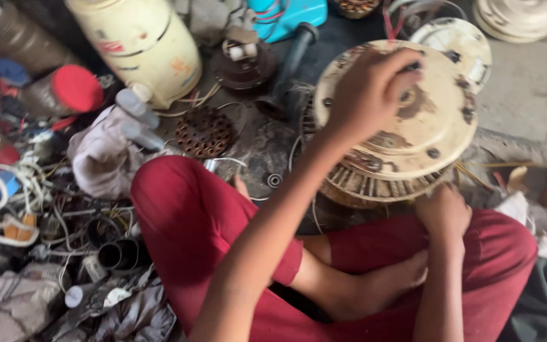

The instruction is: The person sits on the floor and uses a screwdriver to remove screws from a ceiling fan housing, then manipulates wires and a capacitor. The person handles the fan housing, wires, and a capacitor while working in a cluttered workshop.

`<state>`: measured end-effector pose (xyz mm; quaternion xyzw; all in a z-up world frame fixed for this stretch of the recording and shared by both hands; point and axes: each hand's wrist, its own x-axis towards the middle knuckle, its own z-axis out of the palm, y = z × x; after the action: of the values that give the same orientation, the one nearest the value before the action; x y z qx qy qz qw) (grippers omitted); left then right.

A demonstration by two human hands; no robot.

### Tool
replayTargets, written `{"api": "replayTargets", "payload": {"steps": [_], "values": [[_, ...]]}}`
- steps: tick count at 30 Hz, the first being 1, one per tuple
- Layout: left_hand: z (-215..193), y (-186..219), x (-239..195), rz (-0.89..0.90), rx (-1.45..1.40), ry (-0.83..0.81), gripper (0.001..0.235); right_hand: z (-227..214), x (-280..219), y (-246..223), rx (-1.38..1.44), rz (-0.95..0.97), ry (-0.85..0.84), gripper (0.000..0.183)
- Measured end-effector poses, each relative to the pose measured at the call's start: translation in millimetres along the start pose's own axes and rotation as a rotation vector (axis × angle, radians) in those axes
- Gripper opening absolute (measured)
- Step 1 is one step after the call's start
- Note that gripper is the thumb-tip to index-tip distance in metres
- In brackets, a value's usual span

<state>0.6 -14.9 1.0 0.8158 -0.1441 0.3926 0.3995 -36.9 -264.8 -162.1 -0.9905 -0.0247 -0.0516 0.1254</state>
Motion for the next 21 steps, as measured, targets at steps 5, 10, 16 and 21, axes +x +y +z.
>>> {"api": "replayTargets", "payload": {"steps": [5,10,16,21], "values": [[-2.2,16.2,-9.2,-0.073,0.008,0.103,0.021,-38.8,-77.4,-44.3,0.300,-0.065,0.160,0.018],[-41.8,4.3,-17.1,0.040,-0.162,0.123,0.022,-30.3,-134.1,-140.5,0.578,-0.480,-0.103,0.026],[-178.9,-67.9,-53.7,-0.260,-0.121,0.241,0.016,26.5,-75.2,-229.3,0.776,-0.630,-0.239,0.040],[-222.2,-113.3,-77.9,-0.897,-0.587,0.573,0.019,101.0,-0.2,-288.0,0.661,-0.691,-0.007,0.050]]}}
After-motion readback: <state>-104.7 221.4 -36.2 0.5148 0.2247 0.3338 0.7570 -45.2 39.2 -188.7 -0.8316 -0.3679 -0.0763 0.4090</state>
